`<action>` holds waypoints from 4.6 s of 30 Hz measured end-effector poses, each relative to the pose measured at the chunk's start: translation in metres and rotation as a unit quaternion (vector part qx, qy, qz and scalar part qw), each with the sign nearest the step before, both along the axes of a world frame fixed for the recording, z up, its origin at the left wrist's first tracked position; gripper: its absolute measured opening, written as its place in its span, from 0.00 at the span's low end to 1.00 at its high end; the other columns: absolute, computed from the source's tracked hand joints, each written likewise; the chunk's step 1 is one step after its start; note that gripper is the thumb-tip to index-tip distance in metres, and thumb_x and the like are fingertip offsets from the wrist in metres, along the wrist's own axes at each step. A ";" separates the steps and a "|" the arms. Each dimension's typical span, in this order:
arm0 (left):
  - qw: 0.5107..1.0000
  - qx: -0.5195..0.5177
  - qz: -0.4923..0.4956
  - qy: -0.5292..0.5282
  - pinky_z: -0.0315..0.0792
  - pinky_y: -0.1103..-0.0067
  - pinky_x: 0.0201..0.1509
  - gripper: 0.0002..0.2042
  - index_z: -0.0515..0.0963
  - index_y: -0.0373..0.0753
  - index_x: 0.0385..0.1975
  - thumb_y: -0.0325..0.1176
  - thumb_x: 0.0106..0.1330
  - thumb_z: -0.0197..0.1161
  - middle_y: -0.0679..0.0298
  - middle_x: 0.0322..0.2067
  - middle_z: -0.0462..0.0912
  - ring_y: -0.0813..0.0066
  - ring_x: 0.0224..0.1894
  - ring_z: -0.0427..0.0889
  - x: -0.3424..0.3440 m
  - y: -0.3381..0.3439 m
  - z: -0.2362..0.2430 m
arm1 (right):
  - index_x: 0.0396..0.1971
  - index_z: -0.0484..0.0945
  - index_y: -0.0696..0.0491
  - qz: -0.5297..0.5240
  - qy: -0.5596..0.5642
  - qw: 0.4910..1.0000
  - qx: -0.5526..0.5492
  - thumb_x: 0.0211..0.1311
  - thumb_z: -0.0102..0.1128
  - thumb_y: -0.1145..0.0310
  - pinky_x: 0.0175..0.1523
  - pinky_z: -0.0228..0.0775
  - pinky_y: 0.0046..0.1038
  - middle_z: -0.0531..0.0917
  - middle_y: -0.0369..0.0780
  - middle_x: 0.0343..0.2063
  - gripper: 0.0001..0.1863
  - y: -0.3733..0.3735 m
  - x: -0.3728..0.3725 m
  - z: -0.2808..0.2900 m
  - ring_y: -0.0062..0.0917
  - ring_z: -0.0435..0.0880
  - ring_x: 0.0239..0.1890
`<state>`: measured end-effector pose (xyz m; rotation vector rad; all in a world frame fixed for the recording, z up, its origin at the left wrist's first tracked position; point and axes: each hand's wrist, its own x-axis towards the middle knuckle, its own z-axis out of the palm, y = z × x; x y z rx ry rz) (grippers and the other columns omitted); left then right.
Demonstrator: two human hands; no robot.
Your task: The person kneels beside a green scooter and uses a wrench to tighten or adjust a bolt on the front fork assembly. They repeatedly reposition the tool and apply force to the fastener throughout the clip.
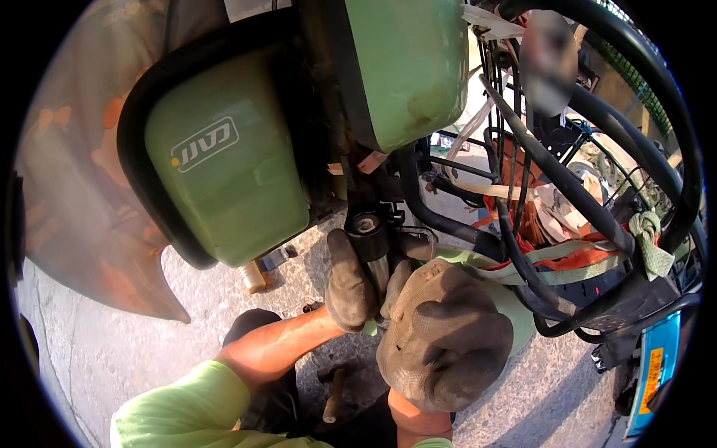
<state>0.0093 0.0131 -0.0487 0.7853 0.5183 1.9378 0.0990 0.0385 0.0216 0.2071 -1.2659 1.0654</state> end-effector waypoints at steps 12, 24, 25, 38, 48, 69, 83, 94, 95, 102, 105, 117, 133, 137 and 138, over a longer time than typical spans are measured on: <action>0.996 -0.012 0.066 -0.051 0.71 0.82 0.40 0.45 0.77 0.31 0.51 0.74 0.66 0.36 0.60 0.38 0.83 0.77 0.36 0.77 0.009 0.003 0.007 | 0.60 0.58 0.66 0.217 0.061 0.945 -0.236 0.74 0.34 0.48 0.56 0.74 0.43 0.75 0.54 0.47 0.33 -0.006 0.013 0.010 0.40 0.80 0.44; 0.986 -0.015 0.015 -0.163 0.74 0.78 0.48 0.42 0.75 0.32 0.52 0.71 0.68 0.37 0.59 0.40 0.83 0.72 0.43 0.82 0.016 -0.006 0.027 | 0.58 0.62 0.66 0.002 -0.013 1.000 0.018 0.70 0.42 0.50 0.49 0.72 0.38 0.75 0.50 0.42 0.32 0.002 -0.021 0.026 0.35 0.78 0.38; 0.988 -0.019 0.010 -0.152 0.73 0.77 0.49 0.41 0.74 0.33 0.54 0.71 0.68 0.37 0.58 0.42 0.82 0.71 0.44 0.81 0.015 -0.005 0.025 | 0.58 0.62 0.66 -0.019 -0.035 0.998 0.042 0.70 0.43 0.50 0.48 0.72 0.37 0.76 0.50 0.41 0.32 0.002 -0.019 0.027 0.34 0.78 0.37; 1.000 -0.021 -0.010 -0.011 0.69 0.68 0.64 0.41 0.66 0.38 0.61 0.71 0.66 0.36 0.56 0.55 0.74 0.66 0.57 0.75 0.004 -0.009 0.017 | 0.56 0.66 0.65 -0.221 -0.102 0.942 0.231 0.65 0.51 0.52 0.41 0.70 0.31 0.77 0.46 0.35 0.31 0.020 -0.041 0.057 0.28 0.75 0.31; 0.997 -0.050 0.039 0.039 0.72 0.72 0.58 0.35 0.69 0.38 0.56 0.64 0.72 0.30 0.58 0.49 0.77 0.70 0.50 0.77 0.001 -0.017 0.026 | 0.54 0.70 0.65 -0.240 -0.076 0.923 0.291 0.62 0.58 0.54 0.35 0.69 0.26 0.77 0.42 0.30 0.31 0.021 -0.048 0.071 0.23 0.73 0.26; 0.985 -0.124 0.114 0.024 0.65 0.85 0.26 0.37 0.80 0.39 0.42 0.68 0.72 0.32 0.69 0.24 0.80 0.83 0.21 0.71 0.012 -0.023 0.038 | 0.45 0.82 0.55 -0.352 -0.293 0.875 0.159 0.62 0.59 0.74 0.38 0.78 0.32 0.80 0.44 0.42 0.11 0.021 0.009 0.016 0.34 0.84 0.38; 0.989 -0.085 0.117 0.000 0.65 0.84 0.24 0.39 0.77 0.38 0.46 0.70 0.71 0.29 0.69 0.20 0.78 0.81 0.19 0.72 0.015 -0.015 0.037 | 0.41 0.83 0.59 -0.314 -0.327 0.888 0.080 0.59 0.63 0.74 0.42 0.77 0.32 0.82 0.46 0.38 0.11 0.012 0.009 0.029 0.34 0.83 0.38; 0.996 -0.040 0.069 -0.040 0.72 0.85 0.33 0.38 0.72 0.36 0.57 0.68 0.71 0.35 0.65 0.30 0.82 0.81 0.28 0.78 0.021 -0.019 0.045 | 0.44 0.82 0.64 -0.189 -0.369 0.910 0.007 0.57 0.63 0.78 0.30 0.73 0.28 0.82 0.44 0.26 0.14 0.000 0.027 0.035 0.28 0.81 0.26; 0.997 -0.034 0.063 -0.019 0.72 0.85 0.33 0.38 0.72 0.36 0.57 0.68 0.71 0.36 0.65 0.30 0.82 0.81 0.28 0.78 0.013 -0.017 0.031 | 0.45 0.81 0.65 -0.152 -0.363 0.919 -0.025 0.57 0.63 0.78 0.29 0.72 0.27 0.82 0.43 0.25 0.15 -0.001 0.027 0.034 0.26 0.80 0.25; 0.993 -0.080 0.071 -0.046 0.72 0.85 0.31 0.38 0.76 0.37 0.49 0.69 0.71 0.36 0.66 0.29 0.81 0.81 0.28 0.77 0.016 -0.019 0.032 | 0.54 0.73 0.70 0.075 -0.317 0.945 -0.024 0.61 0.65 0.58 0.34 0.73 0.26 0.80 0.43 0.28 0.32 0.003 0.040 0.032 0.22 0.79 0.29; 0.994 -0.083 0.057 -0.038 0.74 0.84 0.35 0.38 0.78 0.37 0.49 0.70 0.70 0.36 0.65 0.33 0.82 0.79 0.31 0.80 0.012 -0.023 0.028 | 0.55 0.71 0.71 0.198 -0.348 0.916 -0.034 0.57 0.65 0.43 0.37 0.72 0.26 0.78 0.43 0.29 0.43 0.007 0.049 0.042 0.23 0.78 0.30; 0.997 -0.055 0.051 0.030 0.64 0.85 0.23 0.47 0.77 0.31 0.50 0.76 0.64 0.36 0.66 0.21 0.79 0.81 0.19 0.72 0.011 -0.015 0.026 | 0.56 0.69 0.65 0.115 -0.233 0.929 -0.264 0.68 0.49 0.82 0.27 0.69 0.23 0.77 0.43 0.36 0.17 0.001 0.028 0.020 0.18 0.74 0.24; 0.995 -0.043 0.066 0.067 0.75 0.79 0.36 0.43 0.73 0.33 0.52 0.73 0.67 0.33 0.59 0.37 0.83 0.72 0.32 0.82 0.005 -0.017 0.017 | 0.56 0.70 0.65 0.105 -0.210 0.946 -0.224 0.68 0.52 0.81 0.23 0.67 0.22 0.77 0.41 0.30 0.17 0.012 0.020 0.005 0.16 0.71 0.20; 0.994 -0.036 0.040 0.090 0.73 0.81 0.32 0.45 0.73 0.32 0.52 0.75 0.66 0.34 0.58 0.34 0.83 0.74 0.29 0.80 0.000 -0.018 0.014 | 0.57 0.68 0.65 0.113 -0.215 0.942 -0.232 0.68 0.51 0.82 0.24 0.68 0.23 0.77 0.42 0.35 0.19 0.013 0.021 0.001 0.16 0.72 0.22; 0.994 -0.040 0.056 0.083 0.72 0.82 0.31 0.45 0.73 0.31 0.51 0.75 0.65 0.34 0.59 0.32 0.82 0.74 0.28 0.80 0.002 -0.016 0.016 | 0.58 0.68 0.64 0.115 -0.215 0.942 -0.230 0.68 0.50 0.82 0.24 0.68 0.23 0.77 0.42 0.35 0.19 0.014 0.020 0.000 0.17 0.72 0.22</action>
